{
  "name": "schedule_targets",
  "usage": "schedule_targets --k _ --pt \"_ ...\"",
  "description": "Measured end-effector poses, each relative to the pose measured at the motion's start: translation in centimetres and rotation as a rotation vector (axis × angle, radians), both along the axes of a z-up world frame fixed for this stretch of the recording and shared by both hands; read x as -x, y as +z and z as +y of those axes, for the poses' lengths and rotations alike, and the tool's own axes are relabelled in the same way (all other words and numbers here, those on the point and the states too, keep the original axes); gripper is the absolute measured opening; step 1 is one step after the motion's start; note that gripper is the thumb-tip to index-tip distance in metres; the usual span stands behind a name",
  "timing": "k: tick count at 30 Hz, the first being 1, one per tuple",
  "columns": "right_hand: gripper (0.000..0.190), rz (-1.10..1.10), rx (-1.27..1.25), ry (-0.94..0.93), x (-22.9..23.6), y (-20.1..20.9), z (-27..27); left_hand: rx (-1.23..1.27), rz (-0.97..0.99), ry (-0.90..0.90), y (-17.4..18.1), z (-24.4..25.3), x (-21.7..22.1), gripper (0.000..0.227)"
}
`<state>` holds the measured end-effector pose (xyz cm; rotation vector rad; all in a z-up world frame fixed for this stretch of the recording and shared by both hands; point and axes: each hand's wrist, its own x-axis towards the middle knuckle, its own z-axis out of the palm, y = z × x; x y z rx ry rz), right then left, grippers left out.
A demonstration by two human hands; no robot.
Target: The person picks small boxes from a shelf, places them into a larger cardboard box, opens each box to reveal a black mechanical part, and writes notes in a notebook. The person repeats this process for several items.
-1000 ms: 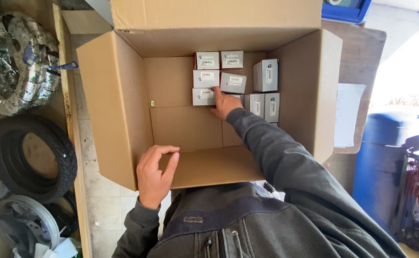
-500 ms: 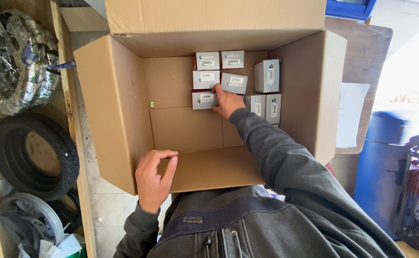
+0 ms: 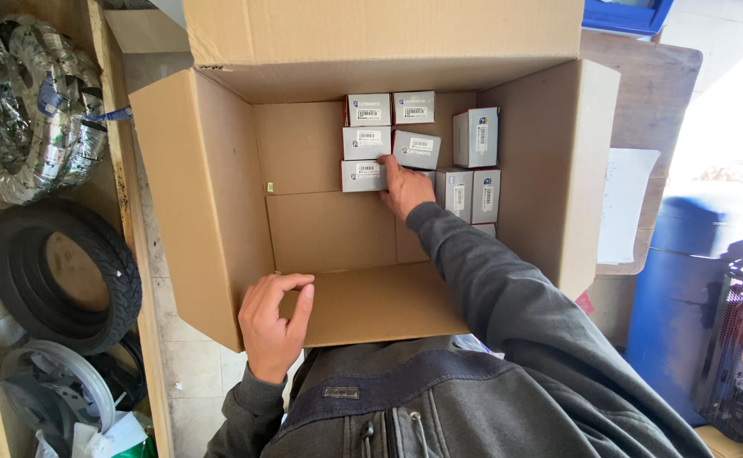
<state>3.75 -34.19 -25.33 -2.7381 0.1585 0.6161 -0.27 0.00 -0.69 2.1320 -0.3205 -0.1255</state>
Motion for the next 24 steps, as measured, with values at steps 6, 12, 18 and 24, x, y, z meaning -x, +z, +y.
schedule_targets --k 6,12,18,24 --pt "0.081 -0.027 0.109 0.065 0.5 -0.8 0.0 -0.005 -0.017 0.007 -0.1 0.0 0.1 0.004" --pt "0.076 -0.061 0.03 0.078 -1.0 -0.6 -0.4 0.002 -0.091 0.01 -0.5 0.1 0.0 0.004" --pt "0.094 -0.208 0.176 0.25 -1.4 1.1 0.0 -0.013 -0.107 -0.001 -0.5 0.0 0.0 0.006" --pt "0.085 -0.282 0.268 0.41 -0.1 -1.9 1.0 -0.032 -0.137 -0.001 -0.4 -0.1 -0.1 0.005"
